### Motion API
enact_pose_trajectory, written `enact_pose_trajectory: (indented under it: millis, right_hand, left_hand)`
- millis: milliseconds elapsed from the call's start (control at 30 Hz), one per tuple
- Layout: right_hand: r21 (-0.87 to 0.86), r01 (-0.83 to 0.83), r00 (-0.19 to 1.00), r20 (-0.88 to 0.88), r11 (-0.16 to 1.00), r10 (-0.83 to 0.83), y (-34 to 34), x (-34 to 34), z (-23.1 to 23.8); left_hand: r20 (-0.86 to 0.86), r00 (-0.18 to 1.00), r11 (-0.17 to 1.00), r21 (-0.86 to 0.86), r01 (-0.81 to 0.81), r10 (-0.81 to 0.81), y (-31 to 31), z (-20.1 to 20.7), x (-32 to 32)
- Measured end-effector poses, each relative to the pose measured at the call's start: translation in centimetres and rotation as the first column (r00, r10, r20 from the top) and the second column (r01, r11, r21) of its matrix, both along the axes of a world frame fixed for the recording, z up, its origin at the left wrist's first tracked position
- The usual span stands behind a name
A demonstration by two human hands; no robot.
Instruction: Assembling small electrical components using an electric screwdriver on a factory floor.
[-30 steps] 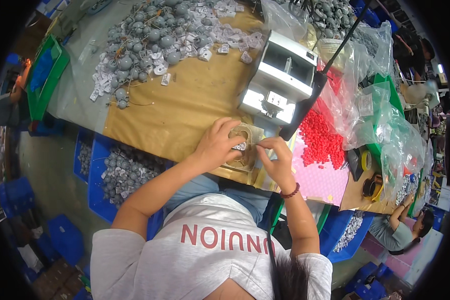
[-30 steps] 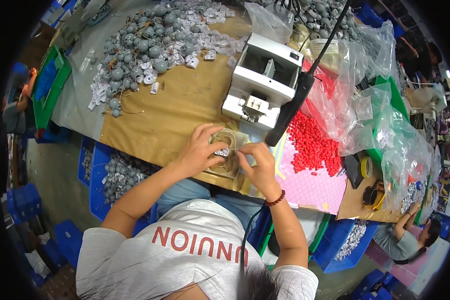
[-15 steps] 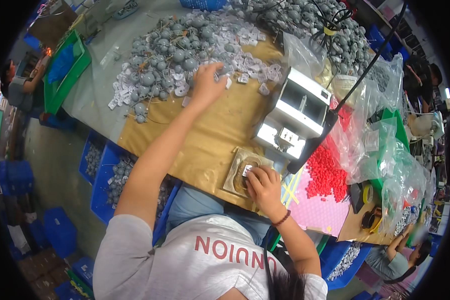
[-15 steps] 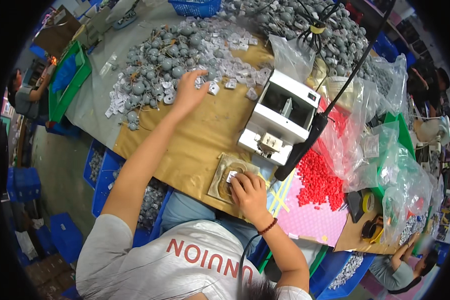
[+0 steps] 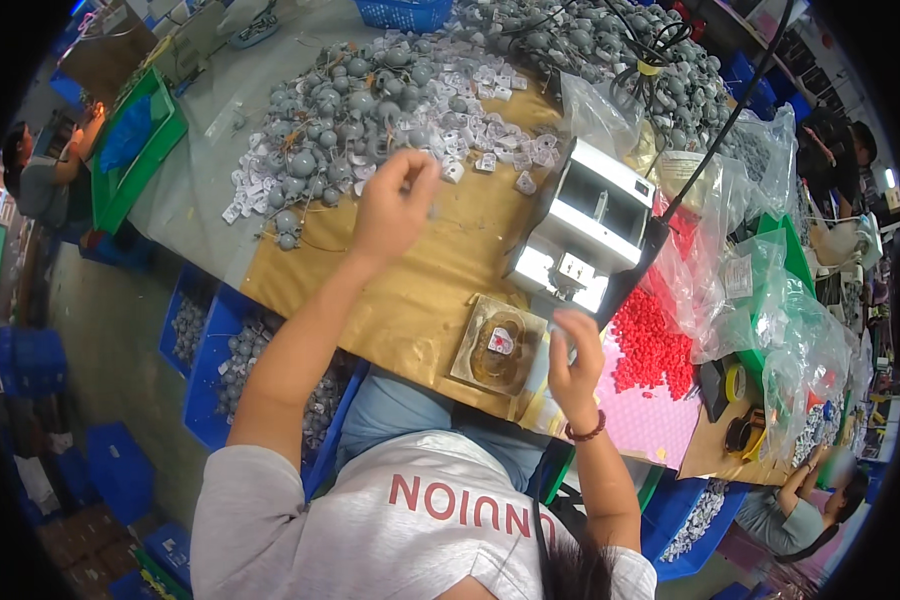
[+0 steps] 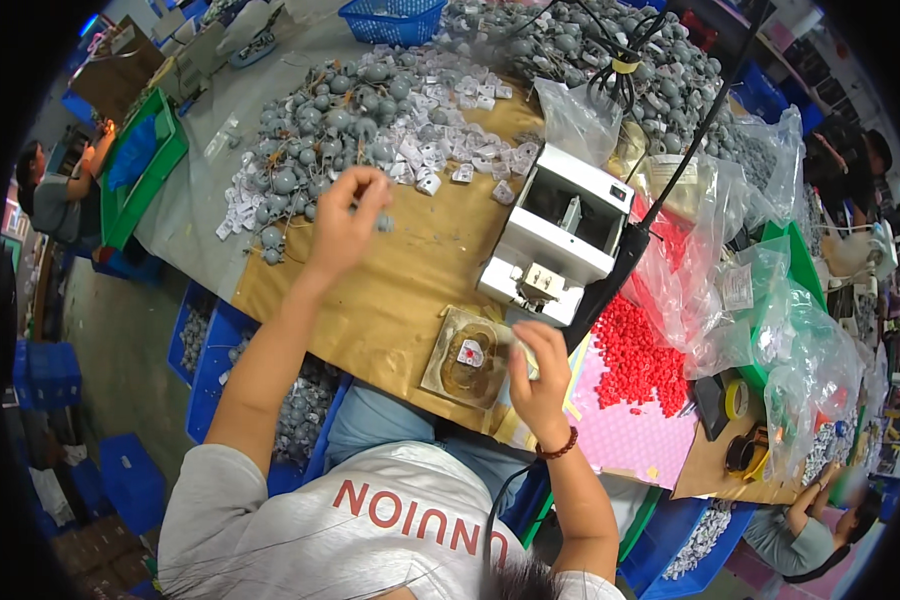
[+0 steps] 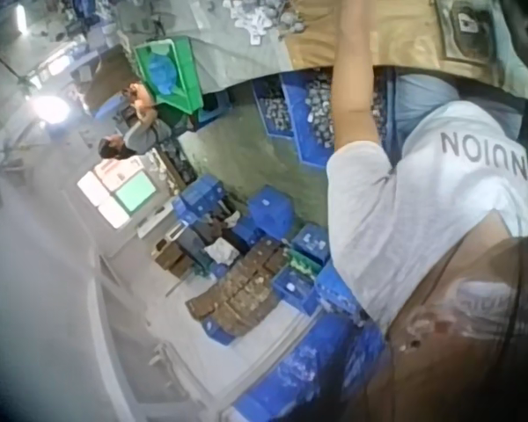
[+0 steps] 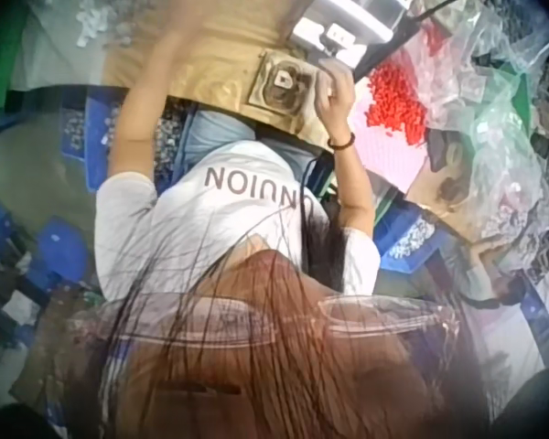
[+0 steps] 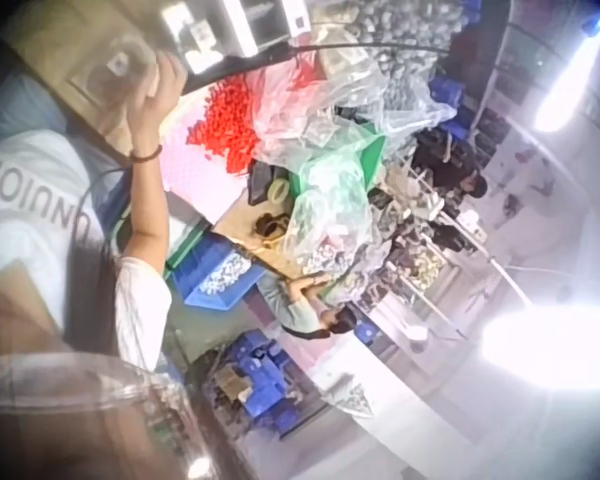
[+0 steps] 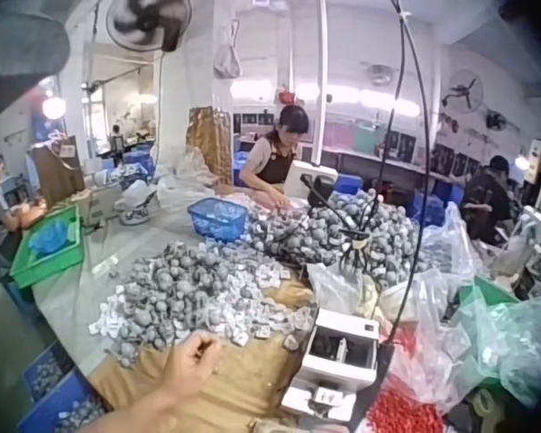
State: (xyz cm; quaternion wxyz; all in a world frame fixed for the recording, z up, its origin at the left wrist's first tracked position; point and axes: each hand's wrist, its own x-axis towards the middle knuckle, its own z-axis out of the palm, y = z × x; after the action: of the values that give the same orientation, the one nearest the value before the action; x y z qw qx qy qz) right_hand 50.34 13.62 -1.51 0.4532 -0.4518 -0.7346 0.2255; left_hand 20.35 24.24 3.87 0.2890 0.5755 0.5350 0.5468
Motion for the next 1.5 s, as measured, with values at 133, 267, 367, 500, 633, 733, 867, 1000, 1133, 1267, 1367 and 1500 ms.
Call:
enact_pose_trajectory:
  millis: [133, 267, 367, 500, 633, 733, 867, 1000, 1133, 1267, 1367, 1500]
  right_hand:
    - [0.042, -0.040, 0.998, -0.044, 0.998, 0.042, 0.9, -1.7, 2.0]
    - [0.017, -0.112, 0.993, -0.039, 0.994, 0.113, 0.1, -2.6, 2.0]
    - [0.052, -0.100, 0.995, -0.024, 0.994, 0.102, -0.4, -2.4, 1.8]
    - [0.335, -0.059, 0.995, 0.090, 0.940, 0.031, 0.0, -3.2, 4.9]
    - [0.110, -0.264, 0.960, -0.072, 0.958, 0.272, -0.1, -3.7, 6.8]
    - [-0.489, -0.456, 0.846, -0.498, 0.744, 0.191, -2.2, -2.3, 6.0]
    - [-0.754, -0.293, 0.926, -0.377, 0.588, -0.023, -2.5, -1.1, 4.2]
    - [-0.223, -0.175, 0.967, 0.145, 0.959, 0.210, -2.5, -1.4, 0.3]
    - [-0.063, -0.149, 0.895, 0.416, 0.987, 0.161, -2.1, -2.3, -1.0]
    - [-0.002, -0.205, 0.820, 0.545, 0.979, 0.173, -1.3, -2.4, -1.6]
    - [-0.027, -0.250, 0.751, 0.625, 0.968, 0.212, -1.1, -2.6, -1.0]
    - [-0.055, -0.274, 0.676, 0.699, 0.960, 0.233, -1.7, -2.9, -0.8]
  left_hand:
    - [-0.186, 0.978, 0.987, -0.149, 0.064, -0.091, -2.9, -4.5, -1.3]
    - [-0.506, 0.862, 0.999, -0.049, 0.015, -0.038, -4.1, -5.0, -2.5]
    - [-0.421, 0.893, 0.977, 0.063, 0.203, -0.158, -6.3, 2.6, 1.0]
    - [-0.271, 0.857, 0.883, 0.048, 0.466, -0.438, -9.5, 6.5, 3.2]
    - [-0.131, 0.759, 0.762, 0.034, 0.647, -0.638, -11.7, 6.1, 5.3]
    - [-0.005, 0.781, 0.780, -0.060, 0.623, -0.624, -11.7, 4.5, 5.2]
    - [0.189, 0.841, 0.747, -0.391, 0.537, -0.506, -13.9, 0.9, 4.8]
    - [-0.193, 0.845, 0.856, -0.260, 0.446, -0.499, -16.2, -4.5, 5.9]
    - [-0.269, 0.853, 0.888, -0.244, 0.389, -0.447, -16.8, -7.1, 6.8]
    - [-0.369, 0.822, 0.901, -0.194, 0.388, -0.433, -16.1, -7.8, 7.4]
    - [-0.368, 0.812, 0.891, -0.210, 0.403, -0.454, -15.9, -8.1, 7.6]
    - [-0.365, 0.820, 0.897, -0.217, 0.385, -0.441, -15.7, -8.2, 7.3]
